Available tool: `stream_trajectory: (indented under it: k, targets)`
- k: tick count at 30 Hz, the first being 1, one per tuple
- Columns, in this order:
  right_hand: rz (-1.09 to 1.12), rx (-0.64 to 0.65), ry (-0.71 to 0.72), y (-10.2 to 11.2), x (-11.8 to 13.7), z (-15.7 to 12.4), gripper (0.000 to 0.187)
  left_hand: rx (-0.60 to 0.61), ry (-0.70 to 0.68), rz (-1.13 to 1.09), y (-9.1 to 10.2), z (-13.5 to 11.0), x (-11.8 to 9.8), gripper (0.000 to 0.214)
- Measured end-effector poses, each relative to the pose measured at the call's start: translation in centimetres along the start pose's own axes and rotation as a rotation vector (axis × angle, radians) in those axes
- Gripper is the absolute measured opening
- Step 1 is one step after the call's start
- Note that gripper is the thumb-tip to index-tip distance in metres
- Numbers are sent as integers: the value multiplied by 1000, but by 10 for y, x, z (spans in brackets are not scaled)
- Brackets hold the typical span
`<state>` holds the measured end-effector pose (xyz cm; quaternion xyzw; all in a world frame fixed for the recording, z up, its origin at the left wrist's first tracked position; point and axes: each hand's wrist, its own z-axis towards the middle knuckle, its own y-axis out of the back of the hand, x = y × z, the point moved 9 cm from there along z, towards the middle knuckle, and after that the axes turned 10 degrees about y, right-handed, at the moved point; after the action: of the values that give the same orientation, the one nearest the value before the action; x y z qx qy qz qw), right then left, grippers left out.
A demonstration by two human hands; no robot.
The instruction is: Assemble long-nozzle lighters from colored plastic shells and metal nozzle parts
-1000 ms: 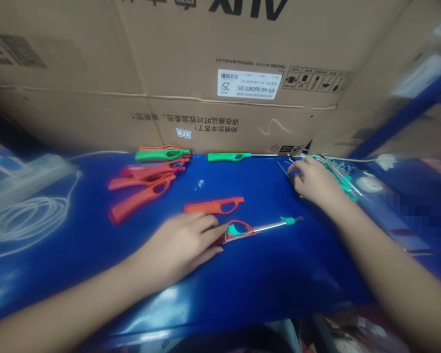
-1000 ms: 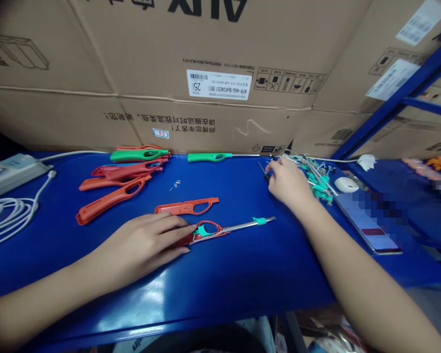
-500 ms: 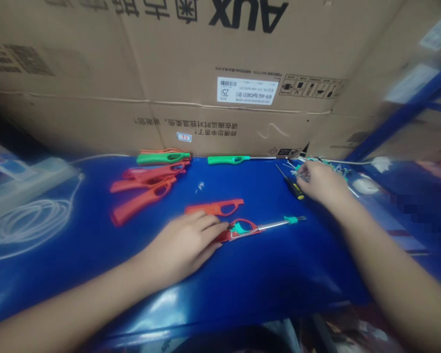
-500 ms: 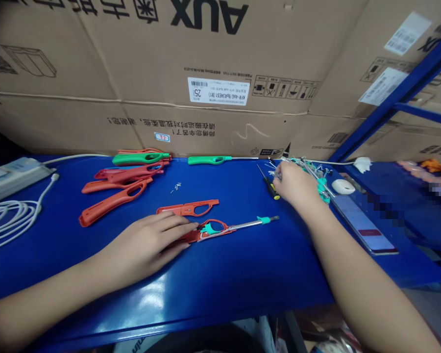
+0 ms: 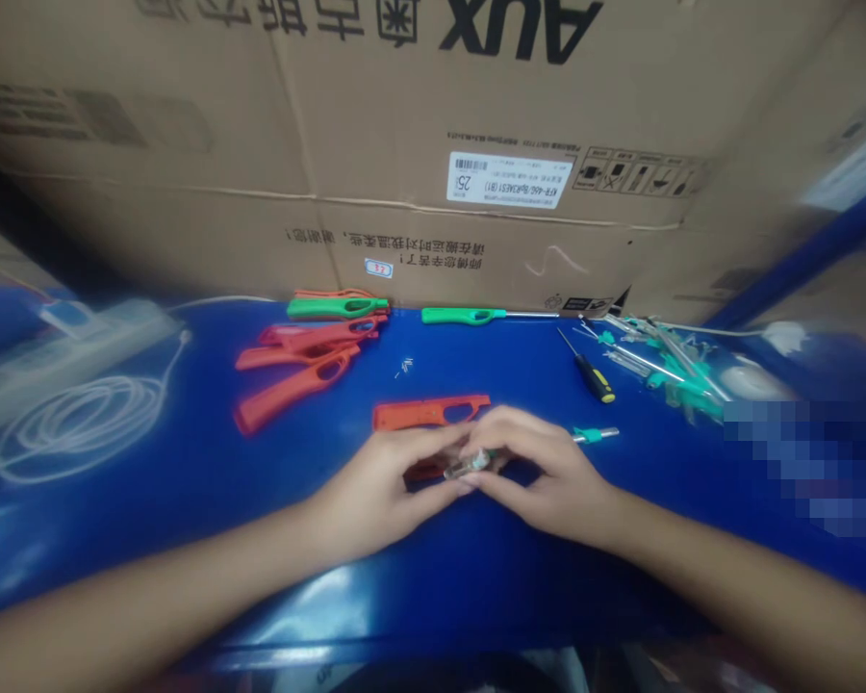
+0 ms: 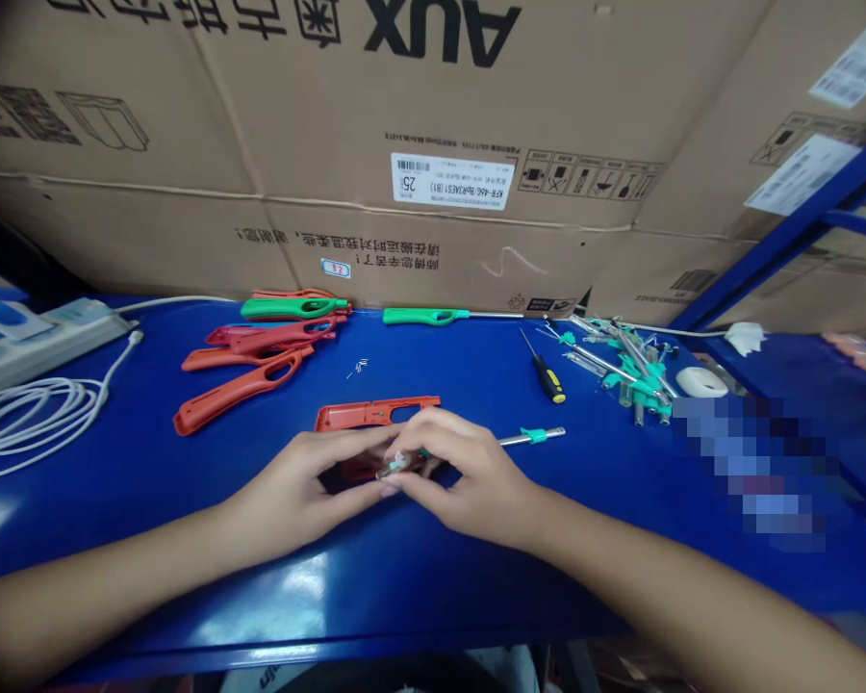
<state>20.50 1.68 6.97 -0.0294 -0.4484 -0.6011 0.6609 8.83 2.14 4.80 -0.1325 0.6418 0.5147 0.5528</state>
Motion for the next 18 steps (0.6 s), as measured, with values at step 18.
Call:
stream_trajectory:
  k: [18]
  targets:
    - [-36, 24, -81, 13, -10, -2, 17, -25, 29, 40, 5, 2, 5, 15]
